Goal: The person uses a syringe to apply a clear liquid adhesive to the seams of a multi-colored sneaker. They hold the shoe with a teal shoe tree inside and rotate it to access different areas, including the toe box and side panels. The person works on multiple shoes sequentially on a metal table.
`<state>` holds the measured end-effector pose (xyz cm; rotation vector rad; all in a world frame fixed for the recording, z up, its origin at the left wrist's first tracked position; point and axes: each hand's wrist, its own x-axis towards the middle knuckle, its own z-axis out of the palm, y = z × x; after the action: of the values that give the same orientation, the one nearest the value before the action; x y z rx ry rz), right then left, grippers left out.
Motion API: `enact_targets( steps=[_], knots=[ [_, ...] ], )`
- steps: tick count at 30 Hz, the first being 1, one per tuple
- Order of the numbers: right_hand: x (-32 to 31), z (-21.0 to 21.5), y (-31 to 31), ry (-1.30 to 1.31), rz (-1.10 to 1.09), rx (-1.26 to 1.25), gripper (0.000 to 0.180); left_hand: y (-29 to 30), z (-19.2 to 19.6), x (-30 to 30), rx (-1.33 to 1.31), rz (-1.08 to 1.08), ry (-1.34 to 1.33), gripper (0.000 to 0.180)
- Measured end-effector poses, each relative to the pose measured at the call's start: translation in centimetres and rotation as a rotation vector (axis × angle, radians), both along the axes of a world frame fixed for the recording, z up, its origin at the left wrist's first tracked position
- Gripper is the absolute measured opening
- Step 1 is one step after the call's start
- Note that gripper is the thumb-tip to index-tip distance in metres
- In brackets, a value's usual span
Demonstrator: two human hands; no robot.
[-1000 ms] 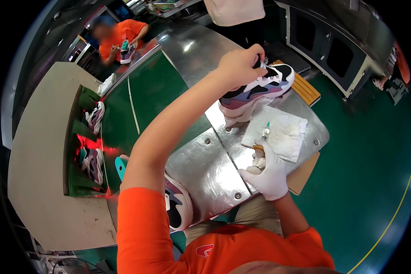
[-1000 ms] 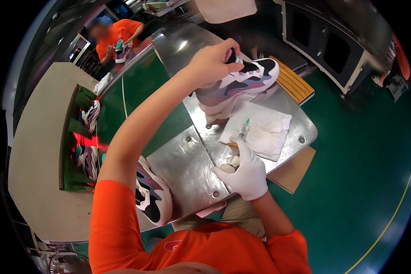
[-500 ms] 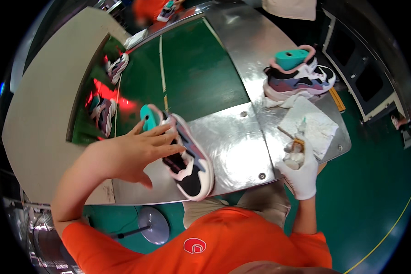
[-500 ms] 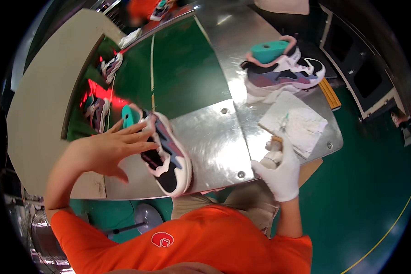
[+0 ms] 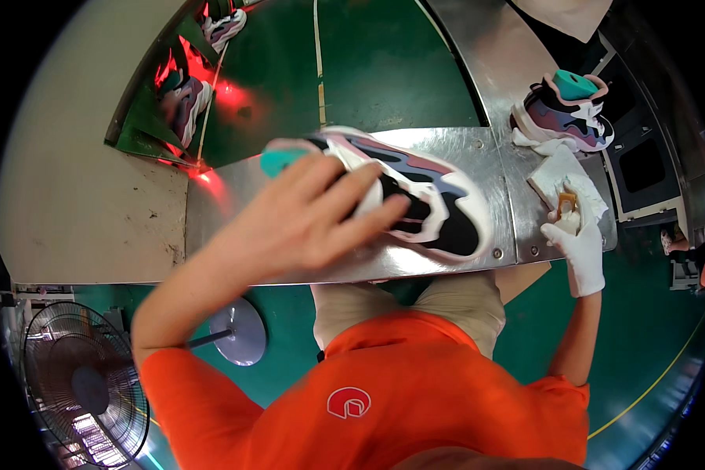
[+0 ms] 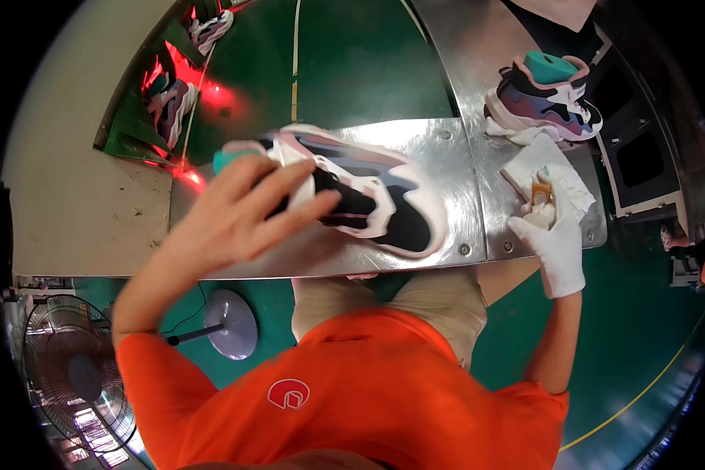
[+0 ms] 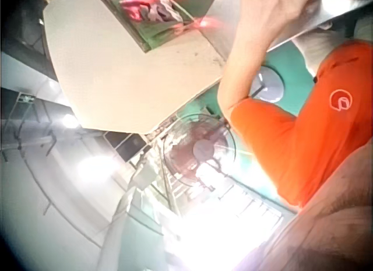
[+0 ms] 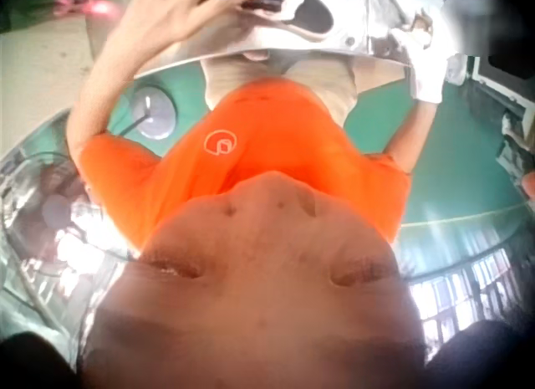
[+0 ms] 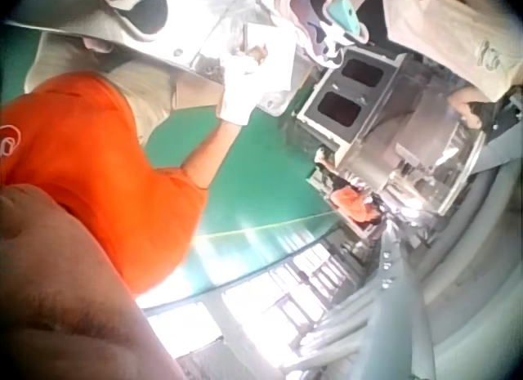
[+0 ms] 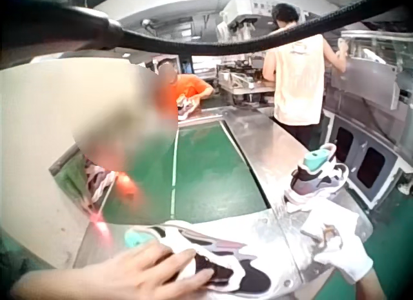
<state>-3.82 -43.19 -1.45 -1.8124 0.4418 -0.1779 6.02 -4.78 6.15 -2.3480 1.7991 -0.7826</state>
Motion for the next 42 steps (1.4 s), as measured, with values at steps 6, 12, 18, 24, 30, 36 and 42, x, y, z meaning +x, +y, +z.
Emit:
enact_targets(
  steps=[6,12,18,24,30,36,42],
  knots=[
    [-0.1,3.7,0.3,0.175,0.258,0.032,0.058,0.1,-4.8,-5.9,-0.409,0.039,0.245,0.038],
    [3.0,7.5,3.2,-0.040,0.709,0.426,0.060,0.3,-5.8,-6.7,-0.405,0.289,0.239,0.023],
    [10.2,2.5,8.5,-0.380,1.299,1.044,0.067,0.7,-6.3,-7.5,-0.431,0.332,0.248,0.016],
    [11.8,2.0,10.7,-0.191,1.263,1.078,0.062,0.8,-6.4,-7.3,-0.469,0.331,0.267,0.017],
    [12.0,1.7,10.6,-0.187,1.207,0.979,0.055,0.7,-6.5,-7.0,-0.495,0.304,0.267,0.020],
    [11.8,2.4,8.6,-0.078,1.147,0.874,0.063,0.3,-6.9,-7.3,-0.494,0.350,0.195,0.010],
    [10.8,2.8,6.6,-0.043,1.088,0.817,0.070,0.2,-6.8,-7.6,-0.487,0.363,0.249,0.014]
  ],
)
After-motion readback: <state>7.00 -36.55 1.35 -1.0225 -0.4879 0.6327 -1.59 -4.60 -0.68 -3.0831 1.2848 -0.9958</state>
